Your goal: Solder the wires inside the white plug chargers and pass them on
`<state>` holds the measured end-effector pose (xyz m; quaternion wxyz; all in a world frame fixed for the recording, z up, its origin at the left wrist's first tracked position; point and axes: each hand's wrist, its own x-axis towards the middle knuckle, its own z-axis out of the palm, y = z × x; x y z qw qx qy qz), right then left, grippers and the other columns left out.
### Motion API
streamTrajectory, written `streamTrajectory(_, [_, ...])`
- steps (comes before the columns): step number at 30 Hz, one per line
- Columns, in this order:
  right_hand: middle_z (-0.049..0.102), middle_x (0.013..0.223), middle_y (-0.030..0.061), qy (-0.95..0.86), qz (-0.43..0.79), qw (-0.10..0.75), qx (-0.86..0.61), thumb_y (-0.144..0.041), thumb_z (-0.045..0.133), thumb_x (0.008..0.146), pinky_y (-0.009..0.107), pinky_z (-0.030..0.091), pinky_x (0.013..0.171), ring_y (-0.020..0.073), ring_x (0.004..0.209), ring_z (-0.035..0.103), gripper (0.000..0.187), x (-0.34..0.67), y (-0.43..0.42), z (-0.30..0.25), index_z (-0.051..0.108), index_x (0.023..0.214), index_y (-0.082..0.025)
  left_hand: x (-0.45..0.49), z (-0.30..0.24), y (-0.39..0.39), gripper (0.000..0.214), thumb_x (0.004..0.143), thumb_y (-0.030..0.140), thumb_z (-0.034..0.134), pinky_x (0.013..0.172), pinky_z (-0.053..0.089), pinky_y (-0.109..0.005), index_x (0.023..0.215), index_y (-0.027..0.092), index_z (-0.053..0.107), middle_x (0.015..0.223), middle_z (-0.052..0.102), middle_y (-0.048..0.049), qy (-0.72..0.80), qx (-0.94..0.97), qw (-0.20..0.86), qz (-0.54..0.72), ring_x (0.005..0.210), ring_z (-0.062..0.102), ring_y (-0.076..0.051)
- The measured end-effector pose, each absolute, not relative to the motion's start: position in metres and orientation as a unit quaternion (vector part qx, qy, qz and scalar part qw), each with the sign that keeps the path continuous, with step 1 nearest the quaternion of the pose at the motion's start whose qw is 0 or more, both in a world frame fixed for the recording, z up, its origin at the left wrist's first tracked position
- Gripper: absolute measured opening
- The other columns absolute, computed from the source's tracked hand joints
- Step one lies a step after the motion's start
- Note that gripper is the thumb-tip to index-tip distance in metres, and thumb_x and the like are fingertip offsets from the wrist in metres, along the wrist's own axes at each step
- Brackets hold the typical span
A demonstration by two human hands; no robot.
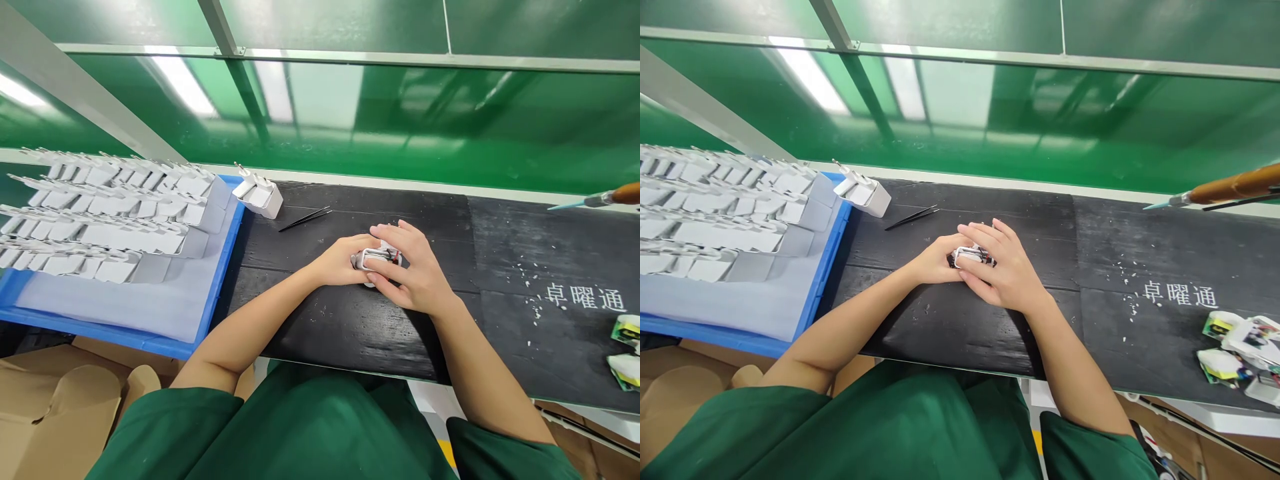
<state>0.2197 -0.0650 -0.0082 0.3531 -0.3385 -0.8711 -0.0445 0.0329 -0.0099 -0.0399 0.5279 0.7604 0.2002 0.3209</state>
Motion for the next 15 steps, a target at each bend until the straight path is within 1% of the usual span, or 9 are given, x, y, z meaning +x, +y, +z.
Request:
streamTrajectory(5, [0.058,0.144,0.0083,-0.859,-0.065,0.371,-0.348,-0.023,0.068,0.083,0.055,0.047,0.109,0.0261,0.128,0.06,0.026,0.228,-0.064,-0.006,0.061,0.107,-0.028,0.033,-0.038,-0.011,0.038,0.075,0.041,0.078,0.085,0.053,-0.032,0.102,0.016,0.07,0.104,0.075,-0.009,0.223,0.754,0.527,0.324,0.093,0.07,-0.022])
streamTrajectory(8, [0.064,0.136,0.0092,-0.87,-0.092,0.346,-0.339,-0.023,0.071,0.082,0.052,0.05,0.107,0.0253,0.124,0.063,0.026,0.232,-0.064,-0.003,0.061,0.106,-0.027,0.033,-0.038,-0.011,0.04,0.075,0.043,0.078,0.085,0.053,-0.031,0.102,0.015,0.07,0.104,0.075,-0.009,0.244,0.759,0.506,0.329,0.092,0.07,-0.021])
streamTrajectory(10, [0.065,0.135,0.0095,-0.87,-0.101,0.343,-0.338,-0.023,0.071,0.082,0.05,0.05,0.107,0.0247,0.123,0.064,0.026,0.234,-0.064,-0.001,0.062,0.106,-0.026,0.033,-0.038,-0.012,0.039,0.075,0.042,0.078,0.085,0.053,-0.031,0.102,0.015,0.07,0.103,0.075,-0.0084,0.261,0.763,0.493,0.327,0.091,0.07,-0.02])
streamTrajectory(13, [0.064,0.136,0.0071,-0.869,-0.091,0.34,-0.346,-0.023,0.07,0.082,0.05,0.049,0.107,0.0243,0.123,0.064,0.027,0.235,-0.064,0.0,0.062,0.107,-0.028,0.033,-0.037,-0.013,0.038,0.074,0.04,0.079,0.087,0.053,-0.031,0.101,0.016,0.071,0.103,0.075,-0.0077,0.272,0.76,0.492,0.328,0.091,0.07,-0.02])
streamTrajectory(15, [0.066,0.134,0.0058,-0.866,-0.073,0.345,-0.355,-0.024,0.068,0.084,0.051,0.05,0.107,0.0243,0.121,0.065,0.026,0.235,-0.064,0.0,0.061,0.107,-0.03,0.034,-0.035,-0.014,0.038,0.072,0.04,0.08,0.087,0.053,-0.031,0.1,0.016,0.072,0.103,0.076,-0.0077,0.276,0.751,0.5,0.331,0.092,0.07,-0.021])
